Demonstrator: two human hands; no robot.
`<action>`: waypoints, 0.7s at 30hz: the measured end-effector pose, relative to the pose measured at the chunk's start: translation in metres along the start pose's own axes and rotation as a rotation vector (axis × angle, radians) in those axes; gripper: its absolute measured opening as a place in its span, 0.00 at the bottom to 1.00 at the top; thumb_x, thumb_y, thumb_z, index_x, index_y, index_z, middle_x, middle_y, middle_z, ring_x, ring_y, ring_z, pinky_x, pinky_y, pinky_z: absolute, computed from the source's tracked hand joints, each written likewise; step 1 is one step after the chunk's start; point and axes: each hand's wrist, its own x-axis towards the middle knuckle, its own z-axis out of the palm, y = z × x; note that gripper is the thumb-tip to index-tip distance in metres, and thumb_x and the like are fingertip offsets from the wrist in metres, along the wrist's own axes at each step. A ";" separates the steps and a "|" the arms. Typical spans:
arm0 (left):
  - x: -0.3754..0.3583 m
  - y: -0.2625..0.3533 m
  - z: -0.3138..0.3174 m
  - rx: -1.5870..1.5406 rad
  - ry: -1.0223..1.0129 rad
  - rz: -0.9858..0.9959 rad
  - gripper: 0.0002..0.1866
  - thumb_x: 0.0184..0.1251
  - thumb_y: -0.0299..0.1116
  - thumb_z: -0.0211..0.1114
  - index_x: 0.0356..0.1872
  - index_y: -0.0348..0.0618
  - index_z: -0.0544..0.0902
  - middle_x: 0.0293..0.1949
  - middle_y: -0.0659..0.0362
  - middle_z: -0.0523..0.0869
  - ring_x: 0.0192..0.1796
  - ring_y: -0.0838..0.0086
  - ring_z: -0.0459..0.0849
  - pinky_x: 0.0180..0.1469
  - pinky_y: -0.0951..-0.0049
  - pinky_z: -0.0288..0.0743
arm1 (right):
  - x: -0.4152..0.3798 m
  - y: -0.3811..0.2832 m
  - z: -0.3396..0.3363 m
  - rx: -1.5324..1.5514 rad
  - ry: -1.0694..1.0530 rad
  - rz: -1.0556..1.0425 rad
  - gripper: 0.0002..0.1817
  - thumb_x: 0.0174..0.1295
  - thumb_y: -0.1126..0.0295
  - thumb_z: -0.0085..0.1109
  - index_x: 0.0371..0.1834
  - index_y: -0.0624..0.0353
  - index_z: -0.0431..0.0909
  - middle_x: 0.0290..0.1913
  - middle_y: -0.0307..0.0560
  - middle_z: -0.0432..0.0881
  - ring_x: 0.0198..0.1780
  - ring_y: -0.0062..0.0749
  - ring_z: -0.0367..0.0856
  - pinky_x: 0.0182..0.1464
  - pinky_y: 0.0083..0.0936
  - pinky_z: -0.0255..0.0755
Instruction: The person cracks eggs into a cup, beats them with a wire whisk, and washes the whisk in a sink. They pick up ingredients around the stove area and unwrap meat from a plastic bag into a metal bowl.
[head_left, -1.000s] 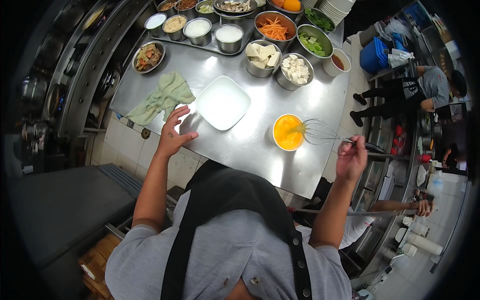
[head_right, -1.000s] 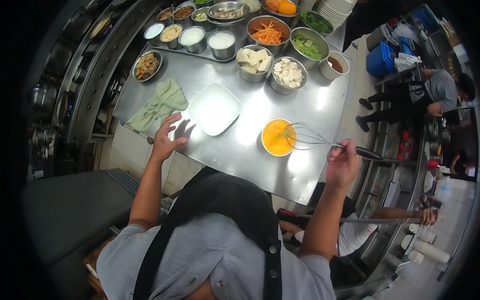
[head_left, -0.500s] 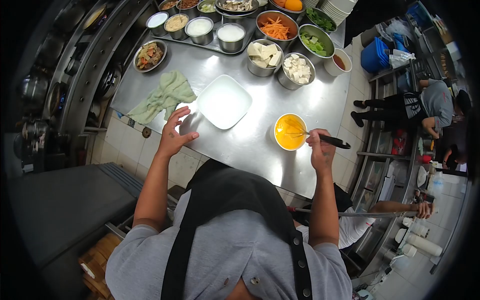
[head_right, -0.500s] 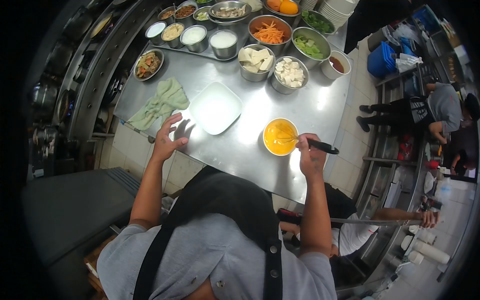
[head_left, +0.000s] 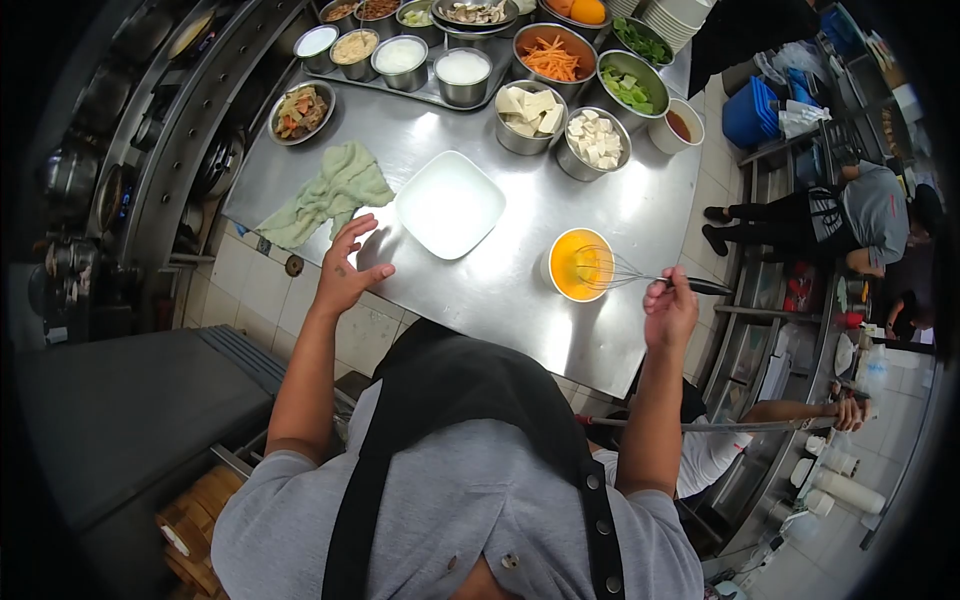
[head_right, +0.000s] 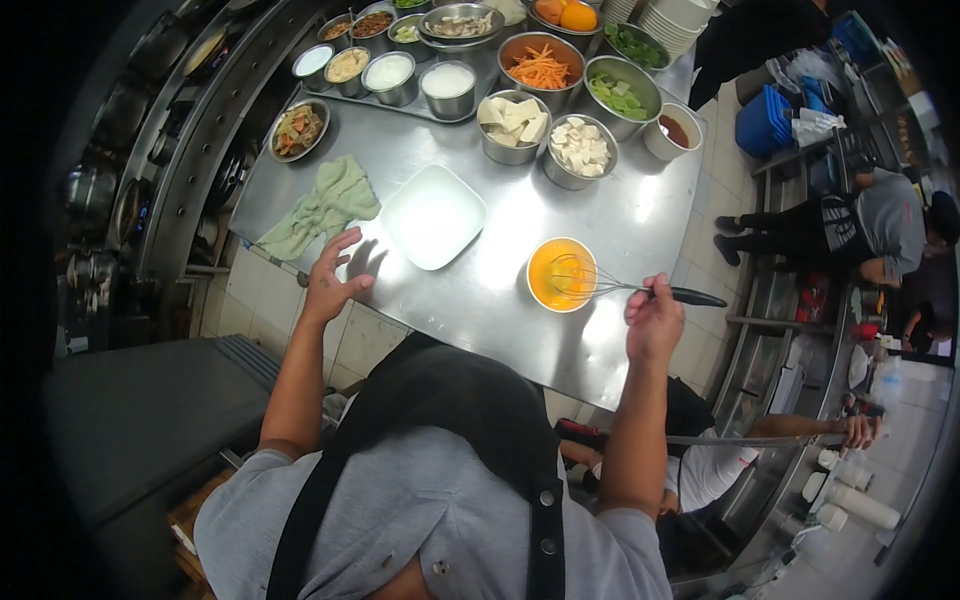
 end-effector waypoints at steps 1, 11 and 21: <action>0.001 0.000 0.000 0.000 0.000 0.001 0.40 0.41 0.46 0.79 0.59 0.45 0.75 0.65 0.57 0.69 0.66 0.65 0.67 0.64 0.59 0.61 | -0.003 -0.011 0.003 0.013 -0.021 -0.034 0.13 0.67 0.60 0.52 0.33 0.59 0.73 0.17 0.42 0.73 0.16 0.25 0.69 0.16 0.18 0.58; 0.004 0.001 0.002 0.006 -0.020 0.009 0.39 0.41 0.47 0.78 0.59 0.45 0.75 0.64 0.57 0.69 0.65 0.65 0.68 0.63 0.59 0.62 | -0.037 -0.078 0.040 -0.233 -0.156 -0.502 0.10 0.68 0.66 0.50 0.35 0.63 0.74 0.20 0.43 0.75 0.19 0.22 0.71 0.21 0.16 0.62; 0.001 -0.008 -0.001 0.000 0.002 0.005 0.39 0.42 0.46 0.78 0.58 0.45 0.75 0.64 0.57 0.70 0.65 0.66 0.68 0.61 0.61 0.63 | -0.005 0.045 0.019 -0.522 -0.164 -0.201 0.10 0.66 0.66 0.55 0.36 0.63 0.76 0.21 0.43 0.77 0.22 0.20 0.73 0.26 0.16 0.67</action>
